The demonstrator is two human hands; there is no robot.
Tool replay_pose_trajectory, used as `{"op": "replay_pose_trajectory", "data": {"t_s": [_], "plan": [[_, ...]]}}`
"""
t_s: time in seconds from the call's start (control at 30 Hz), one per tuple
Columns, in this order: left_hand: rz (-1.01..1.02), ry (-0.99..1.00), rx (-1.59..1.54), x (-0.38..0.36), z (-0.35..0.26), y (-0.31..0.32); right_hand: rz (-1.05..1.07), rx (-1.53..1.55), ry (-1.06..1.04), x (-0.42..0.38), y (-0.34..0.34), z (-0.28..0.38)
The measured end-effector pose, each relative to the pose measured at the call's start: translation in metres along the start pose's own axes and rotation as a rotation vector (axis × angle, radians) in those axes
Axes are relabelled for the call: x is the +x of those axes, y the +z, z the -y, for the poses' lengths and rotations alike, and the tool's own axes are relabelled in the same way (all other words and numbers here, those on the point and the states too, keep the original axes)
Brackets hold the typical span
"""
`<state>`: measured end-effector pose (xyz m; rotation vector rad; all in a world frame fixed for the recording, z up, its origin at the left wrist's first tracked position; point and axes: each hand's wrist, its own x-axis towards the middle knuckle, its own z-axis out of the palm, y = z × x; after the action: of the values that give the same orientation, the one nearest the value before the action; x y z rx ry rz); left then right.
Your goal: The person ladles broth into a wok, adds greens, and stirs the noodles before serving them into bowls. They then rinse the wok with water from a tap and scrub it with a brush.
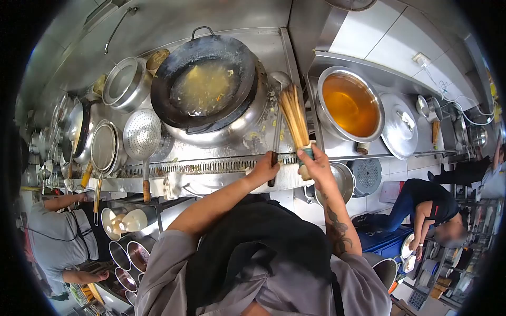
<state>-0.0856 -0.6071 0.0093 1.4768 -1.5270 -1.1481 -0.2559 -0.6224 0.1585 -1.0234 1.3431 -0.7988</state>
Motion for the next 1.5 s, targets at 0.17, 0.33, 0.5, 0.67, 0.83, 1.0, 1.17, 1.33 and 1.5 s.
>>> {"op": "replay_pose_trajectory", "data": {"t_s": [0.17, 0.33, 0.5, 0.67, 0.83, 1.0, 1.17, 1.33, 1.5], "plan": [[0.393, -0.065, 0.137, -0.018, -0.014, -0.027, 0.130, -0.061, -0.064, 0.010, 0.024, -0.054], [0.352, -0.205, 0.012, -0.072, -0.001, -0.092, 0.037, -0.817, -0.404, 0.036, 0.061, -0.114], [0.003, -0.044, -0.253, -0.180, 0.008, -0.184, 0.296, -1.336, -0.351, 0.035, 0.083, -0.129], [-0.401, -0.054, -0.036, -0.306, 0.020, -0.234, 0.496, -1.170, -1.130, 0.014, 0.186, -0.046], [-0.645, -0.168, -0.038, -0.403, 0.021, -0.238, 1.264, -0.656, -1.691, -0.253, 0.352, 0.117], [-0.835, -0.162, -0.429, -0.442, 0.107, -0.182, 1.583, -0.187, -2.220, -0.412, 0.401, 0.176], [-0.946, -0.204, -0.504, -0.499, 0.131, -0.163, 1.679, -0.355, -1.837, -0.489, 0.380, 0.187], [-1.100, -0.258, -0.260, -0.545, 0.059, -0.179, 1.600, -0.056, -2.155, -0.493, 0.393, 0.186], [-1.062, -0.247, -0.403, -0.529, 0.064, -0.184, 1.389, 0.110, -2.410, -0.449, 0.402, 0.198]]}}
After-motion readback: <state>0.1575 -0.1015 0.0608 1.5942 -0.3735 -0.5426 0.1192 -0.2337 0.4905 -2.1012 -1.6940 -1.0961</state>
